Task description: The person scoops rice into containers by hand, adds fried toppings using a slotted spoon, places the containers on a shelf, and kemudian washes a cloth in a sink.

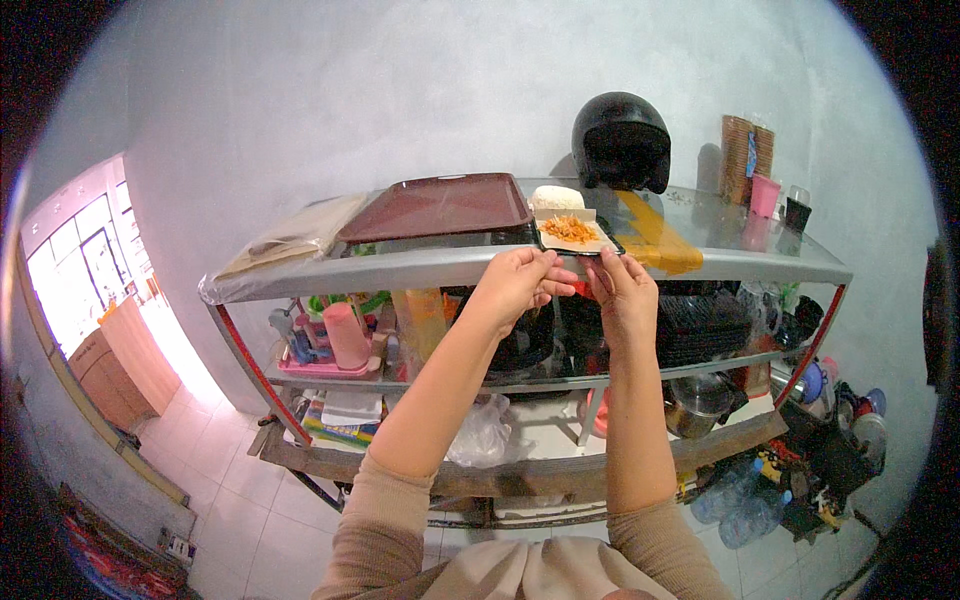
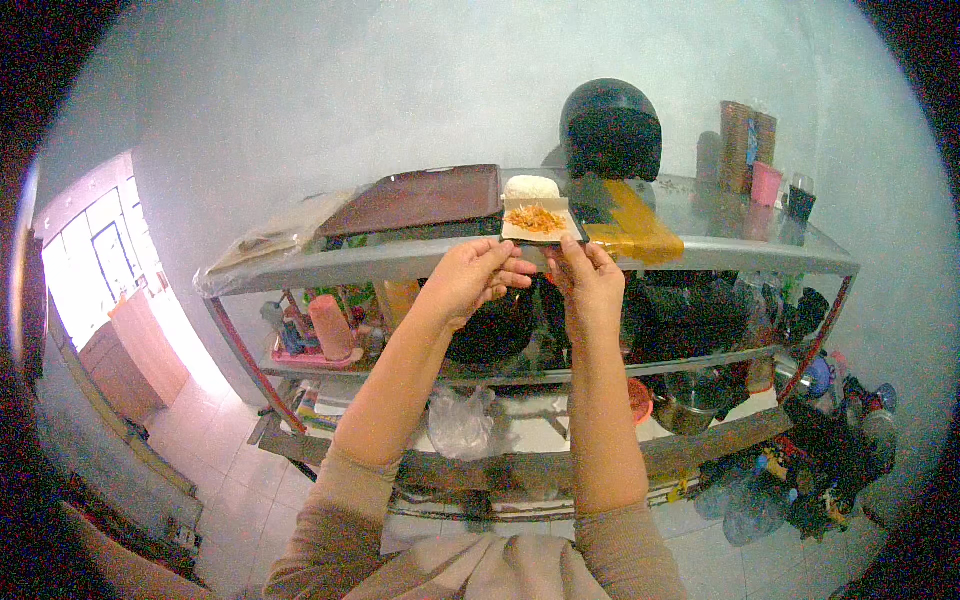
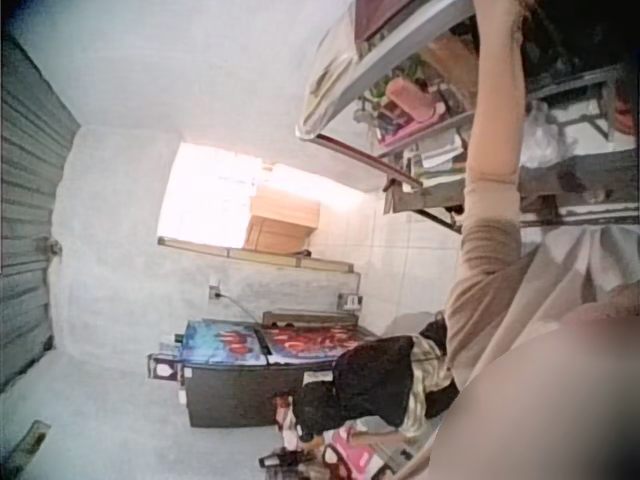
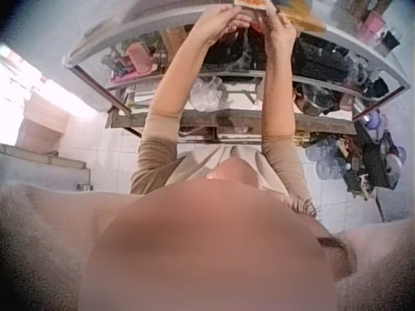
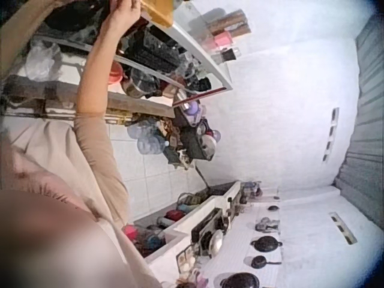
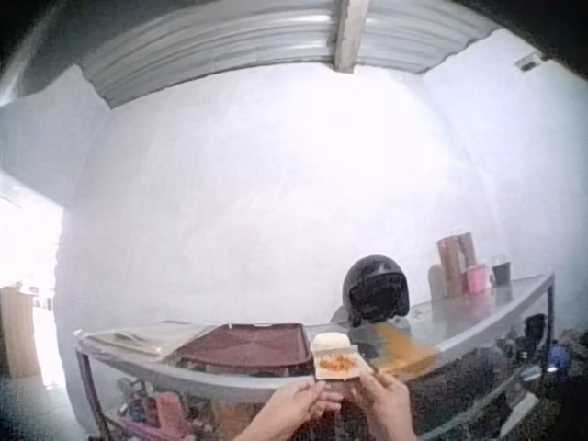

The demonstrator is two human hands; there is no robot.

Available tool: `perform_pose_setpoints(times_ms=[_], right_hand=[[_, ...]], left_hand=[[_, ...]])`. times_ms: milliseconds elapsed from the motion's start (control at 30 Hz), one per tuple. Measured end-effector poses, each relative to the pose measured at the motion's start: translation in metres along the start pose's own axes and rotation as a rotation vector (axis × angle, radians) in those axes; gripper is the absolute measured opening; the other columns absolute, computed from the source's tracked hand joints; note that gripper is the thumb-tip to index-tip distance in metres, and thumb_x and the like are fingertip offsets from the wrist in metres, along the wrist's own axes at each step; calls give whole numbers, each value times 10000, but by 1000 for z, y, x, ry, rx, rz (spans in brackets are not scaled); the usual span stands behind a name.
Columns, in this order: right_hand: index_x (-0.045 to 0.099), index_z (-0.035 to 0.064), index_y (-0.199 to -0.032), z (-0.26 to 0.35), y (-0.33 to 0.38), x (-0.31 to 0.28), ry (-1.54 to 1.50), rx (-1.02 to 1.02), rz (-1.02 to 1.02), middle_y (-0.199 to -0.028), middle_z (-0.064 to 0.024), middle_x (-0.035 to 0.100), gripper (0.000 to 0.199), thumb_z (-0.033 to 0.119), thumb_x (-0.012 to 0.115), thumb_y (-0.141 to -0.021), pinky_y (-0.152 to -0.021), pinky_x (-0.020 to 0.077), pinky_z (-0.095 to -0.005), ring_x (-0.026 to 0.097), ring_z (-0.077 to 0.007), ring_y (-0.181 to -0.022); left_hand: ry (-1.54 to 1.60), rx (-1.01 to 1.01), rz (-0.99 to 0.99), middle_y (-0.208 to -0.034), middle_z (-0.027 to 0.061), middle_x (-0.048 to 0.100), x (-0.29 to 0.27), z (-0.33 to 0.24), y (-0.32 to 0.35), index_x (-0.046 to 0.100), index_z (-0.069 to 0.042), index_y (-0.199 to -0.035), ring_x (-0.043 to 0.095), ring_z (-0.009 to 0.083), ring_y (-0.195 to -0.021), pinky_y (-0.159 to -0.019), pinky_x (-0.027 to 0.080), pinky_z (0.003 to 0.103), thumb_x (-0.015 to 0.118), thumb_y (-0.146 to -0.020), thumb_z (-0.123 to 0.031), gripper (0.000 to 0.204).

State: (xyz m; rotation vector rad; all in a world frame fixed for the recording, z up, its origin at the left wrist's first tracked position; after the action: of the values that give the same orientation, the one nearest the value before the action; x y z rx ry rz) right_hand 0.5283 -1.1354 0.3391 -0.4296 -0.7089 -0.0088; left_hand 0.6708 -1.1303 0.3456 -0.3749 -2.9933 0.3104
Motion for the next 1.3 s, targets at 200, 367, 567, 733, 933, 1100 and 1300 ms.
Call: perform_pose_setpoints(times_ms=[200, 367, 567, 733, 933, 1100, 1300], right_hand=[[535, -12, -837, -1, -5, -6, 79, -25, -19, -818, -89, 610, 158, 133, 598, -827, -586, 505, -203, 624, -147, -740], [518, -13, -857, -2, -8, -5, 97, 15, -17, -831, -109, 618, 146, 109, 593, -828, -577, 507, -185, 637, -155, -742], [511, -37, -872, 3, 1, -8, 55, 12, -22, -825, -150, 620, 195, 127, 604, -821, -581, 512, -221, 640, -196, -767], [544, -16, -916, 50, 52, -33, 112, -92, -38, -875, -146, 633, 153, 120, 559, -846, -651, 512, -250, 637, -190, -766], [601, 11, -962, 173, 168, -89, 734, -643, -101, -912, -94, 645, 161, 11, 541, -812, -700, 471, -225, 612, -145, -826], [590, 13, -984, 242, 281, -161, 1096, -715, -260, -987, -136, 609, 236, -49, 559, -758, -695, 492, -262, 611, -177, -832], [552, 38, -1068, 358, 468, -228, 1261, -789, -741, -966, -123, 615, 284, -47, 530, -798, -687, 504, -282, 618, -172, -774]], left_hand=[[23, -24, -47, -855, 111, 630, 7, -3, 0, 484, -19, -993, 613, 145, -720, -554, 447, 200, 423, -916, -243, 244], [62, -17, -100, -844, 110, 629, -2, 7, -9, 498, -16, -967, 610, 150, -707, -570, 451, 210, 436, -907, -223, 224], [138, 17, -76, -827, 96, 627, 10, 6, 1, 538, -5, -956, 600, 141, -686, -594, 458, 219, 470, -887, -202, 219], [115, 95, -13, -827, 90, 639, 53, 7, 25, 567, -3, -942, 599, 132, -687, -626, 459, 228, 520, -862, -206, 224], [-9, 395, 233, -860, 131, 644, 161, 3, 83, 592, 11, -834, 612, 143, -758, -695, 473, 255, 574, -838, -111, 123], [339, 485, 717, -887, 112, 632, 311, 46, 148, 591, -2, -773, 555, 131, -737, -654, 441, 244, 534, -868, -129, 168], [369, 356, 1062, -1033, 118, 611, 502, 88, 265, 625, -10, -977, 564, 156, -908, -820, 421, 297, 446, -917, -202, 269]])
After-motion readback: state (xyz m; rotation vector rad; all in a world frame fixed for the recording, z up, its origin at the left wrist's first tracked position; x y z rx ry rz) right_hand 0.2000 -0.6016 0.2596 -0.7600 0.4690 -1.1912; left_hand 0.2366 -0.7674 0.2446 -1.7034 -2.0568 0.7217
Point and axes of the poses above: each hand's wrist, its own y-axis away from the middle knuckle, its own x-axis out of the palm, z = x × y, the point moved 10 cm from there along -y, towards the middle knuckle
